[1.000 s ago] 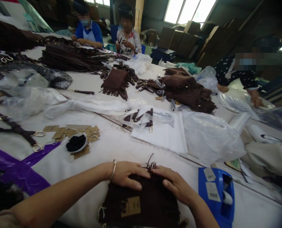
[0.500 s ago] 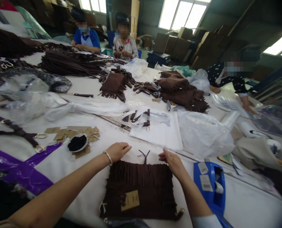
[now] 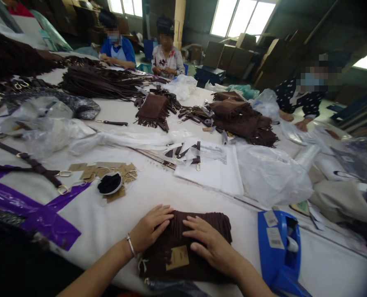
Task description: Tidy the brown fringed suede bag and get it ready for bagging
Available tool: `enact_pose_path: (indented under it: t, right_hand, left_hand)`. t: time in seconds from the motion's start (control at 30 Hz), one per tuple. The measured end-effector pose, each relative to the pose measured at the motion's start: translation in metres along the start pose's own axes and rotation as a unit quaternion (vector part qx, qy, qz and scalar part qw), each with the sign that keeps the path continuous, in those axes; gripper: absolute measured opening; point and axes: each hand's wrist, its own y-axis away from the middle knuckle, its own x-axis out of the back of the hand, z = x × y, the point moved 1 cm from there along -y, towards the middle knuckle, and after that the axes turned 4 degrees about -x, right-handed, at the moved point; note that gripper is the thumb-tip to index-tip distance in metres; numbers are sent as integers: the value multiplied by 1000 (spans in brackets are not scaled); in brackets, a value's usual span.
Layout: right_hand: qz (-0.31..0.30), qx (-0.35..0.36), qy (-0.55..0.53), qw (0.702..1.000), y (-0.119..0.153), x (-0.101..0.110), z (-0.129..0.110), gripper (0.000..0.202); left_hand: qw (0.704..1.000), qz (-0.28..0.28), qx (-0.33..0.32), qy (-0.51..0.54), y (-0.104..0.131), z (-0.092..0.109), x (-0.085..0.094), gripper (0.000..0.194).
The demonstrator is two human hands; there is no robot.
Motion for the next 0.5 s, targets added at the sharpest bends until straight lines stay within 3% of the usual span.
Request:
enact_pose_path:
  t: [0.07,0.13,0.2,0.27,0.33,0.4,0.5]
  right_hand:
    - [-13,19,-3,1000,26,-5,-2,33]
    - [32,30,-73,996,43,0,2,30]
    - [154,27,-163,974,50,16,13,36]
    - [289,-4,-213,933,48,37,31,44]
    - [357,-66,-188,913,42,52,51,47]
    - [359,-127,-134,915,36,52,66,49]
    - [338,-157,-82,924,34,22,80,49]
  left_hand:
    - [1000,-2,-7,-1,-4,3,1,28]
    - [1000,-6,-11,3,-13,7,3,26]
    - [1000,-9,-14,11,-29,12,3,26]
    - [999,-24,-13,19,-48,19,-2,28]
    - [998,-55,-12,20,-66,26,-12,32]
    - [994,-103,-23,8,-76,33,-25,38]
    - [984,-162,-60,-38,-72,43,-46,46]
